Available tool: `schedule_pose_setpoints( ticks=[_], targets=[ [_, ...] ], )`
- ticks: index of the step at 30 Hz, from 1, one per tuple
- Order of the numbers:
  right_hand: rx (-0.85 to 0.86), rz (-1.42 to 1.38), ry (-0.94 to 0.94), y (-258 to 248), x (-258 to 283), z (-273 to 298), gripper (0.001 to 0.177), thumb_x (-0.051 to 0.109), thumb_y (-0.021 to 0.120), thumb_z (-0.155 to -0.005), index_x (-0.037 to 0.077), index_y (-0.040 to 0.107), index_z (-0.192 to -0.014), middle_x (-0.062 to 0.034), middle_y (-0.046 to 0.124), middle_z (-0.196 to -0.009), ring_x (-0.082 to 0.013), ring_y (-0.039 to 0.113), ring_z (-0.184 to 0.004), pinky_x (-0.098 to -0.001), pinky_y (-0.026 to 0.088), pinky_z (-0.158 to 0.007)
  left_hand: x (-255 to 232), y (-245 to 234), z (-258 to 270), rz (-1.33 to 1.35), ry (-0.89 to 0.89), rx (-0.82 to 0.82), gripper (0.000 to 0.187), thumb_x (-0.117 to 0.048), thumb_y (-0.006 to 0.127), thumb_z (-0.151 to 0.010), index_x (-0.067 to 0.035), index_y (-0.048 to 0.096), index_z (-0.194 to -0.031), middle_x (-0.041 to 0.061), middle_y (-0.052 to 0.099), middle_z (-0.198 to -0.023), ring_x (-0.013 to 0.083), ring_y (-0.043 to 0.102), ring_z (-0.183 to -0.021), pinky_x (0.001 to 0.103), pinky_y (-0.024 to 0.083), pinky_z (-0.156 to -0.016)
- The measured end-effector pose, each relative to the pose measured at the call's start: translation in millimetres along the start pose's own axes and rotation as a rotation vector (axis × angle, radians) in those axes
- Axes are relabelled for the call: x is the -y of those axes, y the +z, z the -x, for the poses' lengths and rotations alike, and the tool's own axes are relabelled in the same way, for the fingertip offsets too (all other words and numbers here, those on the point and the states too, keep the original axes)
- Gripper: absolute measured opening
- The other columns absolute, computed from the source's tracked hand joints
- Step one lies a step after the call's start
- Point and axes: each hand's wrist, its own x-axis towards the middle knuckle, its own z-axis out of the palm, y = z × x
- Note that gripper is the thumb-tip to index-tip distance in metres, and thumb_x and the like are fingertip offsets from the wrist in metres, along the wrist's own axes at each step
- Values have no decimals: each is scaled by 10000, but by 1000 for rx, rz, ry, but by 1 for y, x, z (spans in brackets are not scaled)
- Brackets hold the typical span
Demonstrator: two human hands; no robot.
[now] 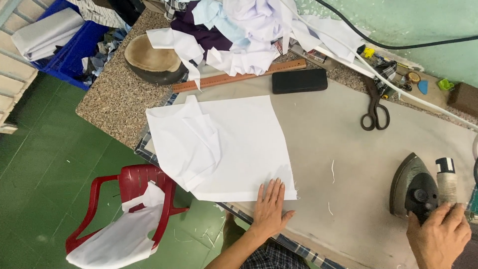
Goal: The person irons a white fabric piece on a table using a steam iron, then uses large scissors to trim the edges. They repeatedly fold and reposition the fabric, ironing different sections and cutting along the edges to shape the material.
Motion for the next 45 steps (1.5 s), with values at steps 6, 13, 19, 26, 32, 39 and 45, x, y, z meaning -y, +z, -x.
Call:
schedule_pose_setpoints(
  ticks=[6,13,19,26,32,39,45],
  targets=[
    [590,-480,218,44,-23,-72,665,565,640,-1044,31,598,-1438,-281,658,-1208,-470,696,-1025,-552,591,-818,-12,12,7,170,180,200,836,-687,106,-1019,-100,131,-1614,123,69,-1713,289,20,-1597,531,-55,-1274],
    [856,-705,346,76,0,-97,701,539,547,-1132,-150,594,-1251,-472,715,-1098,-634,655,-1030,-621,503,-836,6,1,-4,-92,84,-79,815,-683,-1,-1075,-63,68,-1599,132,25,-1717,274,1,-1599,506,-41,-1325],
    [1018,-786,212,-81,66,-91,539,534,527,-1011,23,500,-1181,-376,738,-1012,-596,681,-945,-611,509,-787,-11,-8,5,69,185,-139,755,-683,-13,-1072,-122,29,-1575,141,-44,-1711,304,-69,-1606,510,-53,-1322],
    [865,-926,115,-146,115,-86,644,513,587,-958,92,503,-1438,-229,707,-1199,-505,709,-902,-553,552,-708,-25,6,60,432,589,103,718,-583,292,-1048,-138,451,-1589,85,405,-1687,268,352,-1567,474,176,-1321],
    [452,-612,-141,-137,103,3,986,563,602,-826,-26,356,-1577,-242,432,-1624,-463,547,-1327,-539,517,-1002,52,-21,59,-71,142,-104,773,-674,47,-1092,-100,71,-1608,109,60,-1707,259,28,-1591,491,-31,-1340],
    [1054,-675,-152,-142,91,-71,566,223,463,-948,44,273,-1451,-204,444,-1418,-413,512,-1261,-506,431,-1015,98,-14,71,-50,-141,-3,851,-677,125,-1067,-21,242,-1596,165,191,-1695,301,127,-1589,520,39,-1296],
    [1167,-954,93,-129,127,-117,555,519,504,-1011,-4,546,-1192,-343,730,-1102,-542,648,-1067,-553,481,-861,96,-16,120,-110,-329,-43,805,-640,159,-1089,-20,227,-1598,162,183,-1697,284,128,-1591,487,44,-1311]
  ],
)
